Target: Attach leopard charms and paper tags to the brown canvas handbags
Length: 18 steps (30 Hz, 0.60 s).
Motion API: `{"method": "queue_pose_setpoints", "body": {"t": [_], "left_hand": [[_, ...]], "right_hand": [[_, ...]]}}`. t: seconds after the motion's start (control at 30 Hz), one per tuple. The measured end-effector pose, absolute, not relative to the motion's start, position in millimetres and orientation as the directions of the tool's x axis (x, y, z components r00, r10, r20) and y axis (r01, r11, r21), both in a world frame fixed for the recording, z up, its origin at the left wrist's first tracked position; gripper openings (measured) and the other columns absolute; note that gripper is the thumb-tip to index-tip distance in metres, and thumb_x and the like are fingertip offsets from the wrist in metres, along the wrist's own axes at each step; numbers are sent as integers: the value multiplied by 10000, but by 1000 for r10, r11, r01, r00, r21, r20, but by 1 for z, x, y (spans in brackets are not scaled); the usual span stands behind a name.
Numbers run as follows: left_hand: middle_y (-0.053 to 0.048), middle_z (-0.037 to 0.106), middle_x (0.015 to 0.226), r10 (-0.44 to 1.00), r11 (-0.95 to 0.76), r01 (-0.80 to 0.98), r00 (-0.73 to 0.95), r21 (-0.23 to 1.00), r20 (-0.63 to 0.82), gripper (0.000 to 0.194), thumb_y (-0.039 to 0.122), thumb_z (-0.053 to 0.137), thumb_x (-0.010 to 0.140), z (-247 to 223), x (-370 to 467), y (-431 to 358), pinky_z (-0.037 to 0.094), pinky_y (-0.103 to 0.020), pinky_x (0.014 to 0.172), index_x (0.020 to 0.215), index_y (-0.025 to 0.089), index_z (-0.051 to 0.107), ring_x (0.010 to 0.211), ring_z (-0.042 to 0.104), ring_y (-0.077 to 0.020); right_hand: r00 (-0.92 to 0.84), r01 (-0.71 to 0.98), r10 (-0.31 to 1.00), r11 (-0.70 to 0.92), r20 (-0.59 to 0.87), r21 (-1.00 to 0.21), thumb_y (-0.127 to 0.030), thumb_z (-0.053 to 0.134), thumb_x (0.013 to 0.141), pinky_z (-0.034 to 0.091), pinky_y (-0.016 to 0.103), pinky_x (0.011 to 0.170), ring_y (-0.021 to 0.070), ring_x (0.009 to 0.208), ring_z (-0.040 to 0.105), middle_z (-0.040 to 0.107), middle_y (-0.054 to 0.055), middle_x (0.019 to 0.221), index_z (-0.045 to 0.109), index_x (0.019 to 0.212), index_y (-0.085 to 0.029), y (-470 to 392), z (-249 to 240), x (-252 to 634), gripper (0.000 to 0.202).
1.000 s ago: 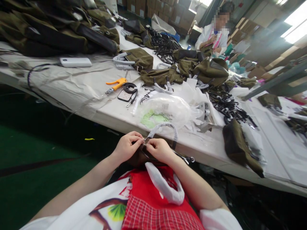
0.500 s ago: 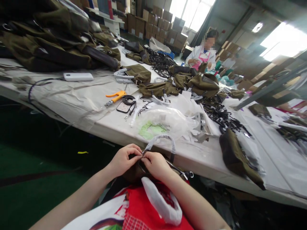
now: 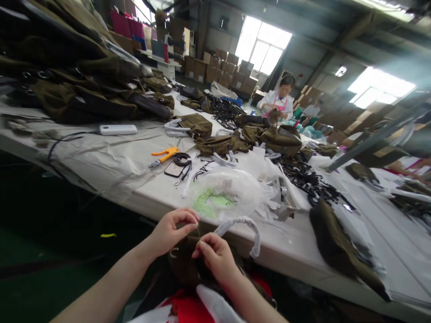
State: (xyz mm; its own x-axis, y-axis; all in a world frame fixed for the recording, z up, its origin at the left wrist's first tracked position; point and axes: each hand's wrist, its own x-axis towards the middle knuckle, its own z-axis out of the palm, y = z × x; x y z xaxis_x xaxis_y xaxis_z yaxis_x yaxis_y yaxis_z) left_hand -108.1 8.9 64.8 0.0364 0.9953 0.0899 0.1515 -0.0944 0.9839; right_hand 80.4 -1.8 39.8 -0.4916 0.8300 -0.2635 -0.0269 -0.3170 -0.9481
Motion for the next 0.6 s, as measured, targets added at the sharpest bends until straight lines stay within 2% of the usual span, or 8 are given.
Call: {"method": "queue_pose_setpoints", "body": {"t": [0.1, 0.23, 0.4, 0.5, 0.6], "left_hand": [[-51, 700, 901, 993, -91, 186, 96, 978, 75, 148, 312, 650, 812, 63, -106, 20, 519, -294, 839, 735, 191, 683, 897, 660, -198], [-41, 715, 886, 996, -87, 337, 28, 938, 83, 210, 386, 592, 844, 58, -111, 47, 529, -299, 783, 859, 205, 697, 844, 660, -199], [-60, 723, 926, 975, -113, 539, -101, 835, 198, 312, 464, 547, 842, 67, -119, 95, 541, -312, 738, 916, 198, 694, 815, 661, -210], [-58, 730, 944, 966, -157, 594, -74, 789, 248, 347, 506, 538, 831, 79, -109, 122, 547, -300, 702, 912, 209, 698, 792, 664, -209], [-58, 730, 938, 958, -234, 619, 16, 750, 286, 371, 536, 533, 823, 90, -84, 154, 543, -287, 631, 900, 215, 702, 742, 664, -206]], "right_hand": [[-511, -138, 800, -438, -315, -889, -571, 697, 770, 147, 196, 390, 29, 365, 266, 568, -52, 518, 581, 793, -163, 0, 31, 81, 425], [-525, -142, 787, -456, -324, -878, -600, 735, 716, 128, 196, 382, 23, 347, 262, 502, -70, 454, 590, 766, -149, 4, 34, 83, 476], [-535, -115, 776, -459, -334, -881, -702, 725, 637, 135, 195, 358, 19, 321, 242, 485, -66, 425, 591, 728, -147, 10, 34, 85, 578], [-577, -94, 734, -496, -359, -863, -705, 758, 571, 193, 187, 367, 37, 344, 344, 513, -48, 459, 603, 697, -154, 16, 33, 90, 586], [-676, -82, 638, -562, -368, -823, -600, 822, 574, 314, 186, 433, 76, 478, 496, 592, -19, 595, 662, 731, -171, 23, 36, 104, 483]]}}
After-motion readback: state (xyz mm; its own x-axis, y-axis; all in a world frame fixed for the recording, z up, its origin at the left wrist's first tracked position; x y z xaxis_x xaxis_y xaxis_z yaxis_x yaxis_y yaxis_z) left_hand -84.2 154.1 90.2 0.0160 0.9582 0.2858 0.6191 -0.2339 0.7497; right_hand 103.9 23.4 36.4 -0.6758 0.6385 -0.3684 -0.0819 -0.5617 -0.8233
